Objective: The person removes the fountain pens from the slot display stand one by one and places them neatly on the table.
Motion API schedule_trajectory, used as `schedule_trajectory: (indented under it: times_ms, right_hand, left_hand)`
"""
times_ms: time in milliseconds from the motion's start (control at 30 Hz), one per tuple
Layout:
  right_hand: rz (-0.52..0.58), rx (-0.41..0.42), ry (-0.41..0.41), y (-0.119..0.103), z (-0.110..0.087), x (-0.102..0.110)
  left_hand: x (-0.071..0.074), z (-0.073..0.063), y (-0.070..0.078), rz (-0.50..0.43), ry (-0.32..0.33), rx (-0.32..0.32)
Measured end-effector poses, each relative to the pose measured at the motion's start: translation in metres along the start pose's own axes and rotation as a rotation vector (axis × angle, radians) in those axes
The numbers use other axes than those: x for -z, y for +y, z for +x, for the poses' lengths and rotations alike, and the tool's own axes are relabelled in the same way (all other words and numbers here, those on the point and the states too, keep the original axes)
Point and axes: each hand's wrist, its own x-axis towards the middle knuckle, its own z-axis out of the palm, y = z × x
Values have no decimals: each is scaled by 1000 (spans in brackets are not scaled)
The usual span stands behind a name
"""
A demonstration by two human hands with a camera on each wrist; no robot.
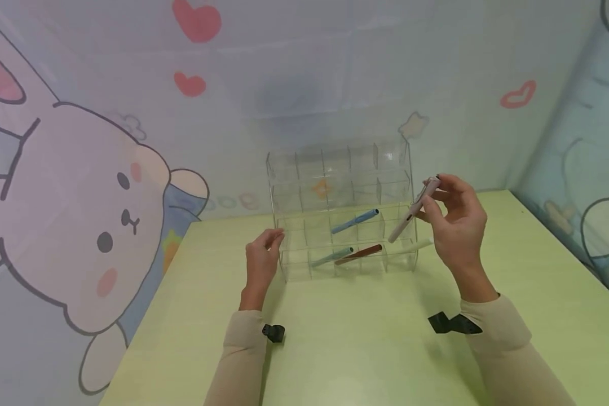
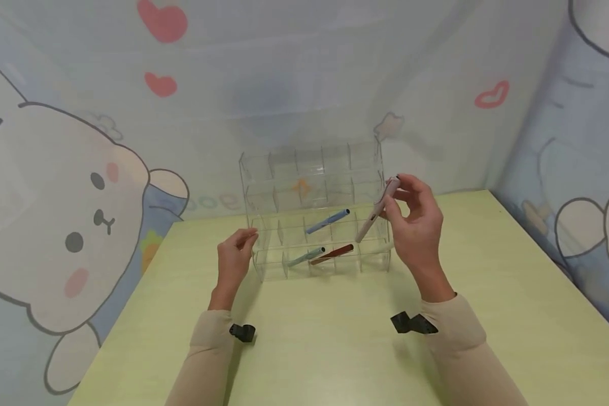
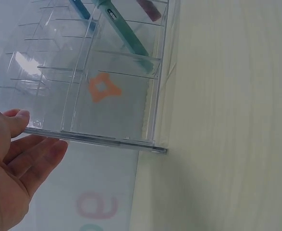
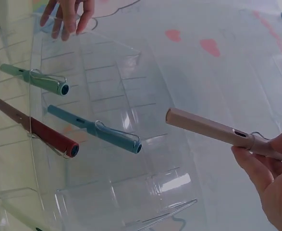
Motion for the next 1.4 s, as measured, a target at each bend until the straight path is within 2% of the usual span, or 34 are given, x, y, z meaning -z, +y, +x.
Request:
schedule_trajectory:
  times_ms: [200,300,433,633,733,833,967,1067,1233,1400]
  right_hand:
    - [-102,-213,-135,-6,-8,1]
    - [-132,-279,-187,-8,-9,-2]
    - [-110,-314,-205,-9,-6,-7]
    - [-81,-338,-231,-12,0,-7]
    - [-115,-352,-267,-13,-2,-7]
    - [-175,-389,-319,-15,-7,-9]
    - [-265,-486,-404,-18,-20,-12]
    - [-287,-570,-476,-21,-26,-14]
    - [-216,-720,-640,-16,-34,-26]
    - [-181,-852,-807,-2,-55,-52]
  left_hand:
    - [-1,-5,-3,19,-1,16]
    - [0,-3,-2,20,2,-3]
    - [0,4,2,15,7,-21]
    - [-2,14,6,-1,-7,16]
    - [-3,12,5,-2,-4,4]
    - [-1,5,5,7,8,-8]
    - [0,-8,3,24,3,-17]
    - [0,-12,3,23,-7,-30]
    - [1,-7,4,15,5,-44]
    - [3,-3,2,26,17,-53]
